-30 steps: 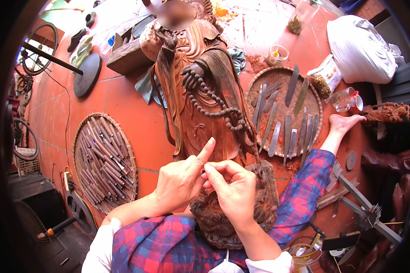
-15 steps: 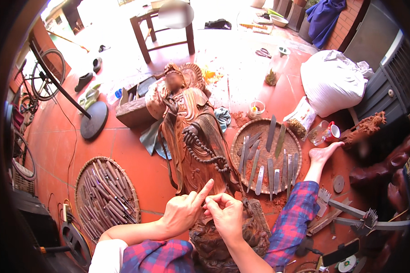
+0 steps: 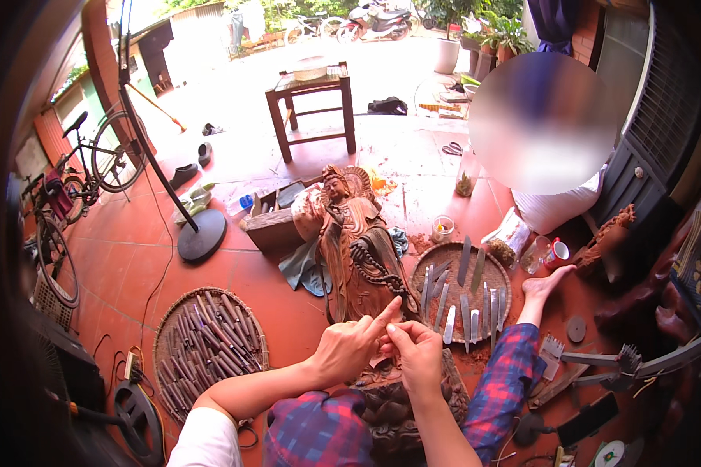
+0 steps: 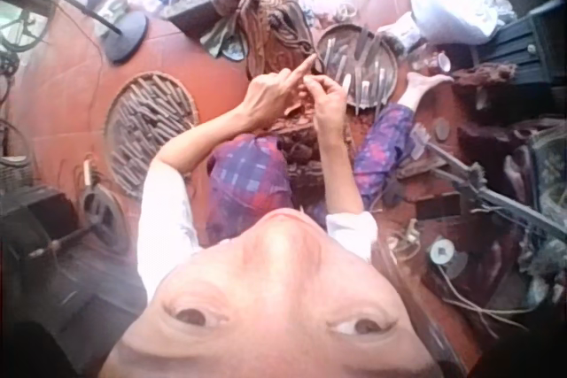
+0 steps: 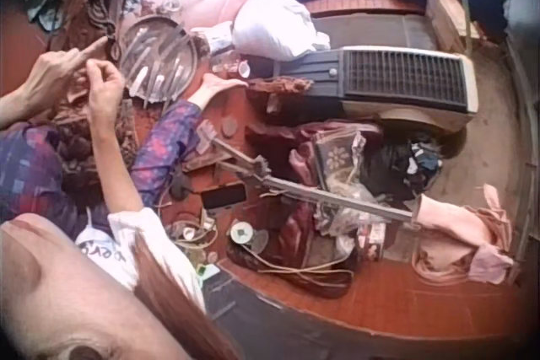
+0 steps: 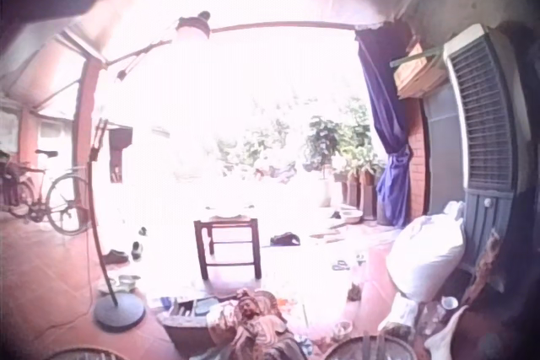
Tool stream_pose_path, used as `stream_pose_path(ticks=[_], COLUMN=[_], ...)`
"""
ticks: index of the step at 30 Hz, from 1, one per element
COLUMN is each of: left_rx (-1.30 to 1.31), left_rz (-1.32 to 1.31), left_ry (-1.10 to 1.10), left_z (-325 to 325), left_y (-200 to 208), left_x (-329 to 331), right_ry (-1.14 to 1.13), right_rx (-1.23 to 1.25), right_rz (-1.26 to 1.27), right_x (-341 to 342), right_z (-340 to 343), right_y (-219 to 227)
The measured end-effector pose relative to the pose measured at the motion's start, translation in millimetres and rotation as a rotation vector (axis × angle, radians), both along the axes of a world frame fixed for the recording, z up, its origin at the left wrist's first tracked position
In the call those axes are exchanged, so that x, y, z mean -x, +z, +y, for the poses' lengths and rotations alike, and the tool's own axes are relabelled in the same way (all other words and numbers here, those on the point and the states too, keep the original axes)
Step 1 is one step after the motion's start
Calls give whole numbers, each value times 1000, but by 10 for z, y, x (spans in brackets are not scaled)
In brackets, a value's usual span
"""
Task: The person is carving a wooden sculpture of a figure, using various chisels and knives to refine the details of the face and clothing. They switch between different tools to shape the wood and occasionally pause to inspect the work.
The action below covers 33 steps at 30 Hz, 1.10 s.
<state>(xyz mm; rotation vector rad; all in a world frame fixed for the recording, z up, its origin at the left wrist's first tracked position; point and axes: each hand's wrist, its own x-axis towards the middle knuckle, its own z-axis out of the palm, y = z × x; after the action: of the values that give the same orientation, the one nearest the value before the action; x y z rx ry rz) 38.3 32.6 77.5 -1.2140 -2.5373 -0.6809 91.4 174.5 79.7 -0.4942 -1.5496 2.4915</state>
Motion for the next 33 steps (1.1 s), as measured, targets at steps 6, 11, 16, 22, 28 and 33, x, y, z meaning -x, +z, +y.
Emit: stream_pose_path(ticks=[6, 11, 16, 22, 28, 33], left_rx=[92, 117, 171, 95, -490, -532], left_rz=[262, 453, 394, 56, -936, -1295], left_ry=[-17, 3, 5, 142, -5, -133], left_z=[40, 86, -40, -272, -270, -301], left_y=[758, 1281, 1428, 1318, 924, 884], left_x=[-50, -342, -892, -1637, -2222, -2341], right_ry=[-99, -117, -18, 168, 166, 194], right_rx=[31, 85, 102, 95, -125, -376], right_rz=[245, 410, 368, 307, 309, 466], right_x=[-99, -393, -902, -1379, -1888, -1999], right_z=[-26, -42, -37, -242, -119, 35], right_y=[557, 957, 1017, 923, 691, 537])
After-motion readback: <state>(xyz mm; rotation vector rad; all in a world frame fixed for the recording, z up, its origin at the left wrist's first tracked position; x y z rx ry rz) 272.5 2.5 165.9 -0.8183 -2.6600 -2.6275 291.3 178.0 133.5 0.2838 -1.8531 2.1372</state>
